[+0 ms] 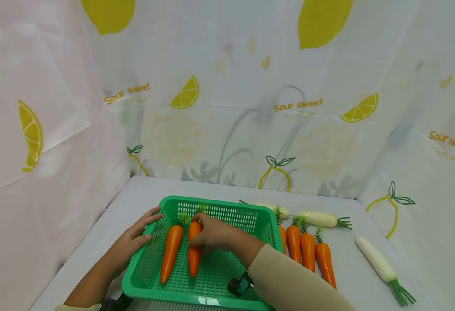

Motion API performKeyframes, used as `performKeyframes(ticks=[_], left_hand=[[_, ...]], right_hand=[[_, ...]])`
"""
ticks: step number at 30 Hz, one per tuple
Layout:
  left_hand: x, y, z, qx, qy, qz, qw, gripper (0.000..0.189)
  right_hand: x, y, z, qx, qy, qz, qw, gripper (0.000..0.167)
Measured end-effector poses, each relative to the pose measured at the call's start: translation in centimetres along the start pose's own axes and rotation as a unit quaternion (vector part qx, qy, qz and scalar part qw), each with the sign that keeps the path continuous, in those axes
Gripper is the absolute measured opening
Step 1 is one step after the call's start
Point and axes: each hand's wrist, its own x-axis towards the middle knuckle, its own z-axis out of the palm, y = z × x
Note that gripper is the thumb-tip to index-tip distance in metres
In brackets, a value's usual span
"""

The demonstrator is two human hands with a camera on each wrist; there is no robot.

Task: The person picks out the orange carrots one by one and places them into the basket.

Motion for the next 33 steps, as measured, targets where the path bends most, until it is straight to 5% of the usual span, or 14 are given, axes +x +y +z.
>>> performKeyframes(ticks=[33], left_hand=[[0.1, -0.6, -0.2, -0.007, -0.003, -0.001, 1.0, 0.048]], right_hand=[[0.9, 0.6, 1.1, -0.029, -0.003, 0.009, 0.9995, 0.071]])
